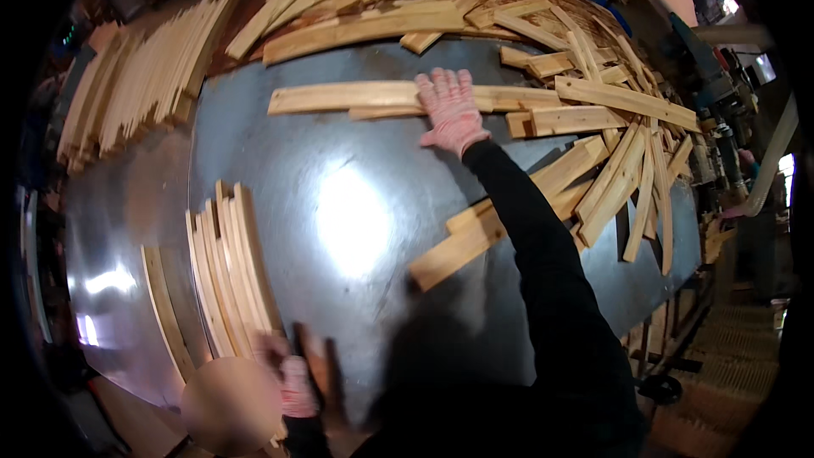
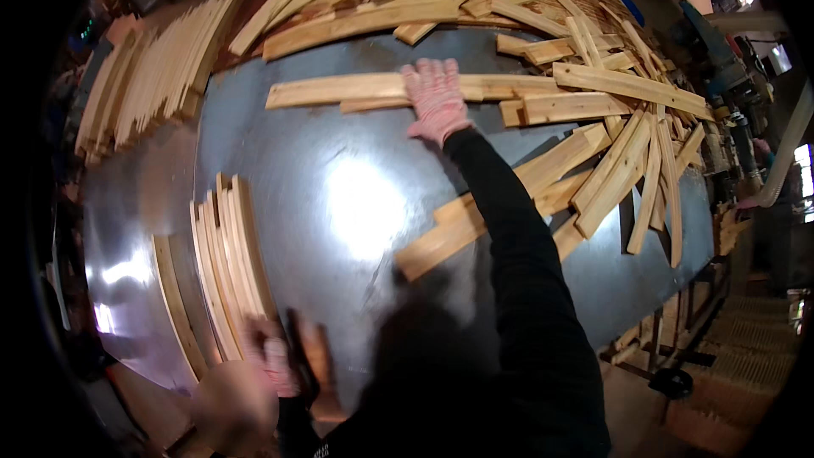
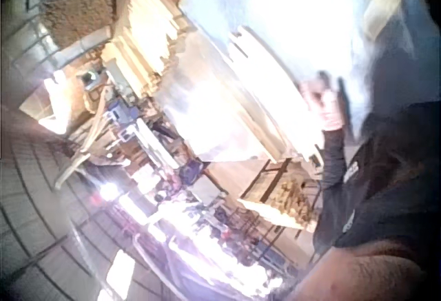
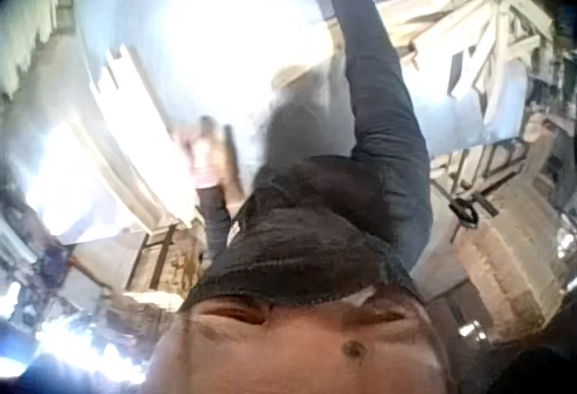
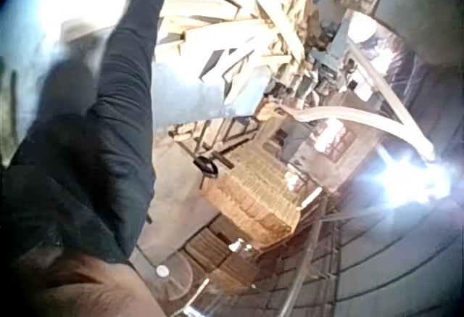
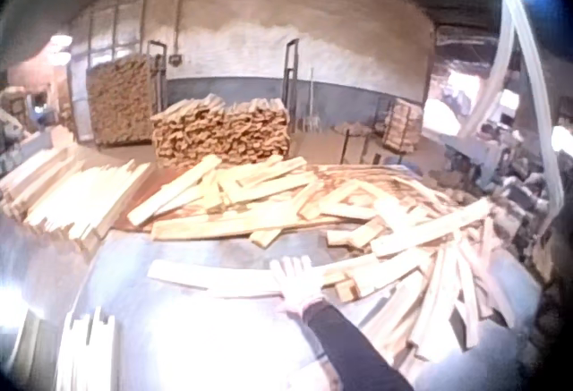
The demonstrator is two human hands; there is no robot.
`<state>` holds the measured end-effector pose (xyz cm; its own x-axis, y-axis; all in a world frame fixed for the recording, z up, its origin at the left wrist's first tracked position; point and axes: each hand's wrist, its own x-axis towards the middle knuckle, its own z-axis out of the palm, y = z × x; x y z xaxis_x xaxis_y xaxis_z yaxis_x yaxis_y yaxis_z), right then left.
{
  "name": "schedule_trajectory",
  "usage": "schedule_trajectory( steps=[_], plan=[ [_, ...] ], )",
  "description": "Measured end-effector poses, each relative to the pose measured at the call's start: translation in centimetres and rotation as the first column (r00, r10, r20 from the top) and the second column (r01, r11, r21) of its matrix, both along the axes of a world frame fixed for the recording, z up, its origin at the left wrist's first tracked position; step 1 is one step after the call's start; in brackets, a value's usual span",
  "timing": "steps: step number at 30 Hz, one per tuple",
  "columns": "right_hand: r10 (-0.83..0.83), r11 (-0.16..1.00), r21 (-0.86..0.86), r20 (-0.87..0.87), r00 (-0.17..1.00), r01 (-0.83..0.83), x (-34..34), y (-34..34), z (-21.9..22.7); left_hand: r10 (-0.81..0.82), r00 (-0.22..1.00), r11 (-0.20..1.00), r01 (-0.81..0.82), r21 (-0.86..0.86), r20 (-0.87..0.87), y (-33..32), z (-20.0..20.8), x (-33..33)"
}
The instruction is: The person sorts wooden planks on a metal table, picking them up from a pile, inspecting them, and stacking them into neat piles. Another person is visible working alongside at the same table.
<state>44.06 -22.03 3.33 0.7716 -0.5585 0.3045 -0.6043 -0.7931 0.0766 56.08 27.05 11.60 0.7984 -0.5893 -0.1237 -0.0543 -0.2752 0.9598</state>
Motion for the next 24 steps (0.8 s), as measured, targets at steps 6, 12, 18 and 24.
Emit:
schedule_trajectory(
  steps=[6, 12, 18, 24],
  plan=[
    [0.022, 0.951, 0.309, -0.16, 0.987, 0.029, -2.9, -7.5, -1.7, -0.204, 0.9, 0.978, 0.201, -0.049, -0.386, -11.7, -6.0, -13.3],
    [0.32, 0.368, 0.882, 0.176, 0.931, -0.294, -5.1, -3.0, 15.8, -0.213, 0.974, 0.977, 0.212, 0.029, 0.073, -23.6, -2.1, -16.1],
    [0.657, 0.734, -0.031, 0.283, 0.699, -0.678, -7.9, -4.1, 8.6, -0.416, 0.75, 0.908, 0.366, -0.202, -0.514, -25.3, -2.1, -20.7],
    [-0.104, 0.542, 0.84, 0.08, 0.991, -0.011, -18.6, 11.7, 2.5, -0.108, 0.882, 0.97, 0.195, 0.148, -0.459, -17.0, -11.0, -20.4]
  ],
)
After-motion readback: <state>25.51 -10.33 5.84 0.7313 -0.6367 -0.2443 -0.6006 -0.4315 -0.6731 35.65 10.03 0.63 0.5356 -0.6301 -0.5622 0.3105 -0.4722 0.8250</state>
